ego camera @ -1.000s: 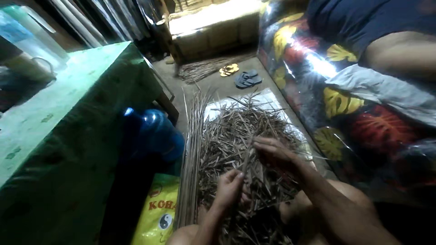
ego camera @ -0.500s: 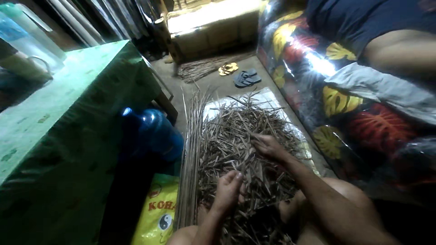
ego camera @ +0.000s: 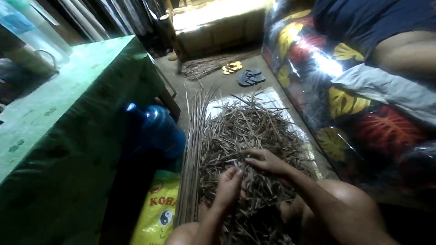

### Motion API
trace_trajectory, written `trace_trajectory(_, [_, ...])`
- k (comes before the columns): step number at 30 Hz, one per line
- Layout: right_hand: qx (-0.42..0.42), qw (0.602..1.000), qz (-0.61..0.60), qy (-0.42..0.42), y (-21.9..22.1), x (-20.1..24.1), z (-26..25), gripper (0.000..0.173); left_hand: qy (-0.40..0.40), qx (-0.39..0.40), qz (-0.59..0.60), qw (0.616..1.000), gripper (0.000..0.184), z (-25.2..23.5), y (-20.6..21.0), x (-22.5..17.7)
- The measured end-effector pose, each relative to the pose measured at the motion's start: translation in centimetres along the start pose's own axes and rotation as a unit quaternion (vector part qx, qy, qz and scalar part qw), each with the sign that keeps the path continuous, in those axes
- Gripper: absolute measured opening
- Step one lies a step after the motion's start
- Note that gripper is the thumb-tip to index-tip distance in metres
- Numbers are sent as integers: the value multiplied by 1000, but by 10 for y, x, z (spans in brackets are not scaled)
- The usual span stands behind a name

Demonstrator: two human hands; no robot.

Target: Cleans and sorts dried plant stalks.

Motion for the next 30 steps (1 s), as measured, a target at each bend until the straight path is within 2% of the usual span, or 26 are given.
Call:
trace_trajectory(6, [-94,990,105,26,-7,-8,-4,38,11,-15,-53,998,20,-3,2,5])
trace_trajectory(12, [-212,975,-59,38,-35,-14,-10,33,-2,4,-52,999,21,-1,7,5])
trace_trajectory(17, [-357,928,-45,99,-71,-29,-10,41,-7,13,-46,999,21,4,6,3])
trace_trajectory(19, [-324,937,-91,94,-73,-19,-3,38,-6,9,-38,999,22,4,4,3])
trace_trajectory(22, [-114,979,-163,45,-49,-6,4,34,-3,-4,-27,1000,24,2,-1,-1])
trace_trajectory(25, [74,982,-174,18,-16,-3,3,33,-4,-13,-16,1000,24,-2,-1,-1])
trace_trajectory(27, [108,979,-175,0,-6,-3,0,28,-3,-12,-10,1000,25,-2,0,1])
trace_trajectory(30, [25,981,-192,3,-13,2,-3,27,-23,8,-14,1000,25,2,0,-1])
Point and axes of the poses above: each hand's wrist, its own z-axis away from the middle knuckle, its own y-axis out of the palm, x = y × z, the point moved 1 cm from there along -z, towards the middle knuckle, and after that the axes turned 14 degrees about x, right-handed, at the moved point
